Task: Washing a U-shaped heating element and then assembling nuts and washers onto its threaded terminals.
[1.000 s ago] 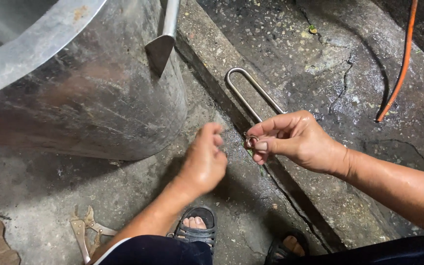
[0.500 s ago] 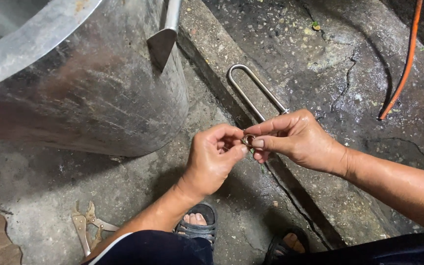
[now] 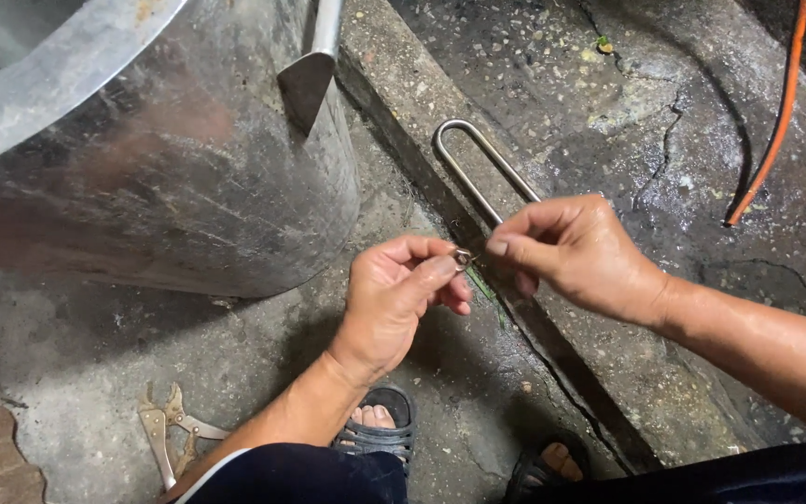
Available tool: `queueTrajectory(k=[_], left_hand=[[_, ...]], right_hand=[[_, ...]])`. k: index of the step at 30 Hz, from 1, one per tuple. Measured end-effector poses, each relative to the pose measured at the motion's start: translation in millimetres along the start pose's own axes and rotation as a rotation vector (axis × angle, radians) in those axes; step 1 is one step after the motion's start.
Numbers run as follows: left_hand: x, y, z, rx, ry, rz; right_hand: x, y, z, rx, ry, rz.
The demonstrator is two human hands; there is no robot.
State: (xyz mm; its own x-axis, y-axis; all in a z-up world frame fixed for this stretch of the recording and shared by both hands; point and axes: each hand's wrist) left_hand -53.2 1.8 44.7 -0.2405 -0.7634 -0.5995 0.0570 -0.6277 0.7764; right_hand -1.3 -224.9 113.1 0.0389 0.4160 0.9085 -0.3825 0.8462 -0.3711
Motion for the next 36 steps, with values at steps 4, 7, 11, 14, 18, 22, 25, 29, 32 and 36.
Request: queueTrajectory(k=[4,7,11,14,18,22,25,29,32,36], left_hand=[[-2,-5,-1,-0.023,-0.069,0.098],[-2,-5,0,-0.033,-0.118,0.182],[0,-4,0,-0.042,-0.166,0.138],[0,3,0,-0.04,-0.194,0.118],[16,1,-2,0.039,-0.237,-0.036],[14,2,0,0.025,-0.26,-0.064],[25,-3,-9,0.0,-0.277,-0.111],[31,-26,-46,0.072,-0.043,-1.264],[38,-41,-92,0.387,0.455,-1.944],[75,-60,-160,0.82,0.448,-2.119]], right_hand=[[-4,-2,-2,-0.026,-0.037,-0.014],[4,5,3,-0.016,-0.054,0.033],[3,10,2,0.044,-0.129,0.048],[-3,9,3,0.086,-0.168,0.054],[-9,8,7,0.138,-0.214,0.449],[-21,0,0,0.114,-0.332,0.551],[-22,-18,-2,0.039,0.02,0.322],[-28,-42,-10,-0.261,0.068,0.107],[-40,-56,-7,-0.349,0.142,0.018],[-42,-63,2,-0.348,0.262,0.112]])
Point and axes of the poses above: each hand's wrist, its own z-axis away from the middle knuckle, its own y-axis out of the palm, x = y × z, and after that the axes turned 12 degrees about z, right-handed
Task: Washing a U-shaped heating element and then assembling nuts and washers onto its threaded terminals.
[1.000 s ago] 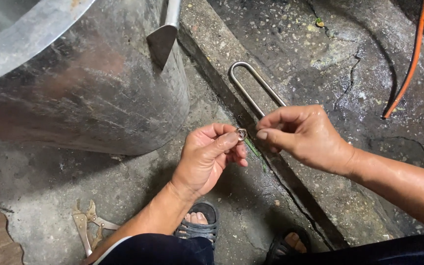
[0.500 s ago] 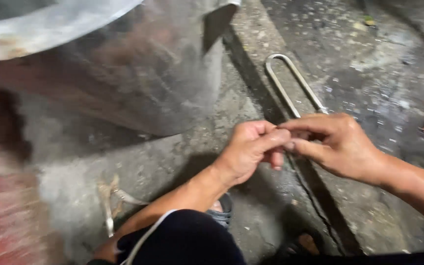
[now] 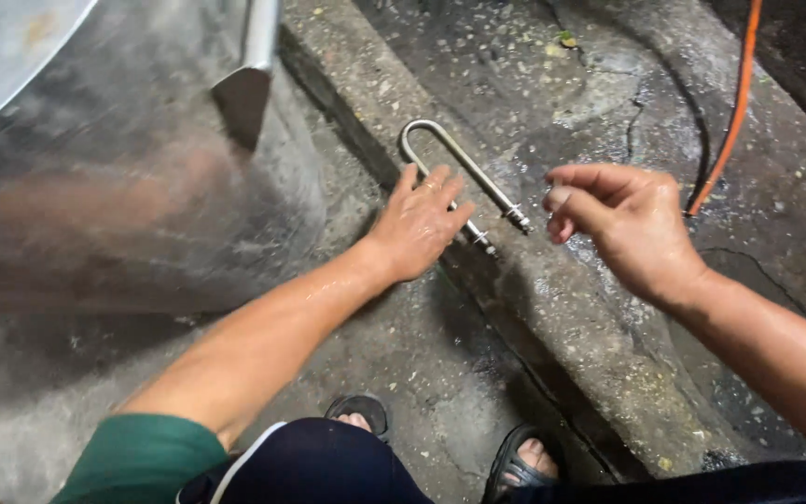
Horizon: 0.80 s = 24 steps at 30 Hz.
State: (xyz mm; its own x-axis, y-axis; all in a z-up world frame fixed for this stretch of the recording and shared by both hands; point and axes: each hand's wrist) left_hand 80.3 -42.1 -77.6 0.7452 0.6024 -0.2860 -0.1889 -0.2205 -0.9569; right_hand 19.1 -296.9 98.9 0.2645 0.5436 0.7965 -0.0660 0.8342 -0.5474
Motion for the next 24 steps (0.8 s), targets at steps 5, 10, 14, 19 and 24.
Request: queueTrajectory(k=[5,10,14,19,24], left_hand=[[13,29,-32,-0.067,0.177,0.055],[22,60,-38,-0.063,0.247,0.064],[-4,20,-34,-0.146,0.178,0.226],[-41,-32,-15,-0.18,-0.113,0.569],[-72,-100,27,-0.253,-0.246,1.004]], right_hand=[[-57,-11,-10,-0.035,-0.08,-0.232],[-72,-22,-7,-0.059,-0.088,-0.264],[-77,-25,-7,-0.064,-0.084,-0.21],[-53,-30,-4,-0.042,-0.144,-0.184],[-24,-28,13,0.072,-0.354,-0.122]])
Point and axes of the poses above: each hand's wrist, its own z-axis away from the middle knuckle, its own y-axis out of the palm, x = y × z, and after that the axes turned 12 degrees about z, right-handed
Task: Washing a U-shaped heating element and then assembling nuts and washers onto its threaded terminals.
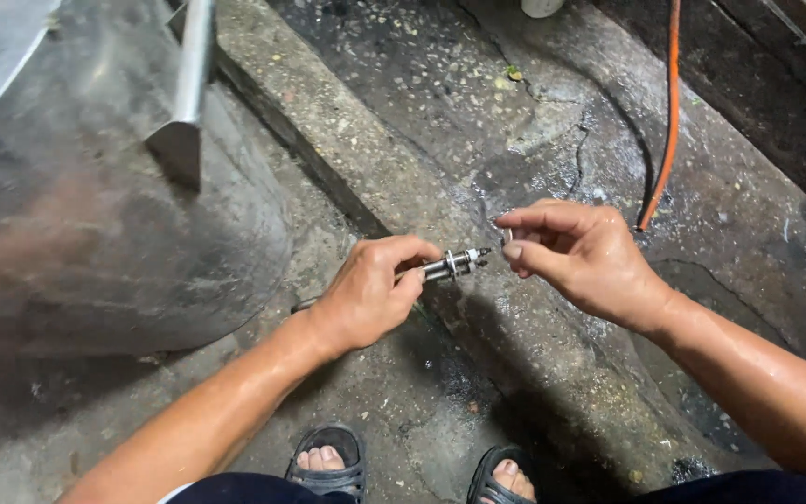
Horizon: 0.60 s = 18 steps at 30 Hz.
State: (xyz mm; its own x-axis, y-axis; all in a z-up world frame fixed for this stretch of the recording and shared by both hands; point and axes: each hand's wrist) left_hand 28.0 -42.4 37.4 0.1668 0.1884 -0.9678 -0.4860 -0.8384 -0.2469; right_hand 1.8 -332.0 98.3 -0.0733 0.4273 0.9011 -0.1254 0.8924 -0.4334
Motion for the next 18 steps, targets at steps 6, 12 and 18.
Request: queueTrajectory(k=[6,12,18], left_hand=[[-42,-21,31,-0.084,-0.102,0.106],[-61,-31,49,-0.079,-0.066,0.16],[-73,-34,56,-0.049,-0.043,0.177]], right_hand=[[22,8,1,0.161,-0.231,0.203],[37,13,-4,0.176,-0.333,0.232],[56,28,2,0.28,-0.385,0.18]])
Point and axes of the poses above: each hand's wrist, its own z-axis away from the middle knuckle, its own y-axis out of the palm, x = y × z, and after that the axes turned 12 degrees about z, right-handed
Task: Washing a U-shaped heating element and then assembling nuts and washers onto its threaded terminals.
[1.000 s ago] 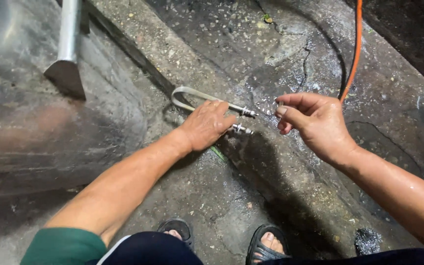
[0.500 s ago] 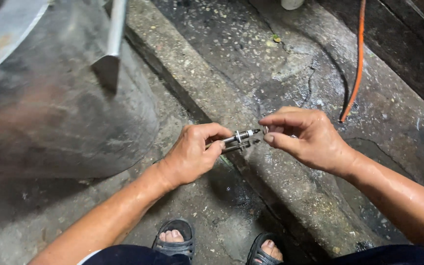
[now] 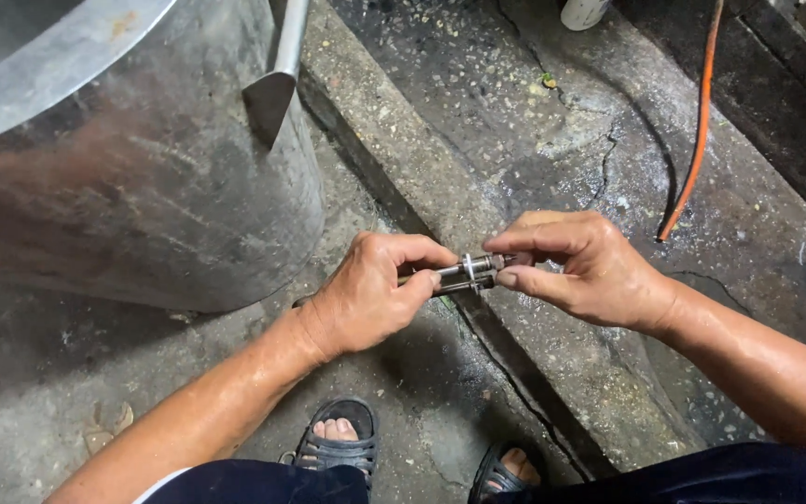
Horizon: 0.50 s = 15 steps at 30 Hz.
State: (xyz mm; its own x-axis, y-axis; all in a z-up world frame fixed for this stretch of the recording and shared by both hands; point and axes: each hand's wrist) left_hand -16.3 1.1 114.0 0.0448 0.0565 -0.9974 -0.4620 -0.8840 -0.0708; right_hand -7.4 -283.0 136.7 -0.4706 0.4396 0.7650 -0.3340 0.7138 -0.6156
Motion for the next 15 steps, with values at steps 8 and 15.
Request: queueTrajectory(k=[8,15], left_hand=[[7,2,5,0.008,-0.013,0.059],[3,6,5,-0.025,0.014,0.046]], right_hand=[[3,6,-2,0.022,-0.013,0.01],[-23,16,11,0.01,0.083,0.015]])
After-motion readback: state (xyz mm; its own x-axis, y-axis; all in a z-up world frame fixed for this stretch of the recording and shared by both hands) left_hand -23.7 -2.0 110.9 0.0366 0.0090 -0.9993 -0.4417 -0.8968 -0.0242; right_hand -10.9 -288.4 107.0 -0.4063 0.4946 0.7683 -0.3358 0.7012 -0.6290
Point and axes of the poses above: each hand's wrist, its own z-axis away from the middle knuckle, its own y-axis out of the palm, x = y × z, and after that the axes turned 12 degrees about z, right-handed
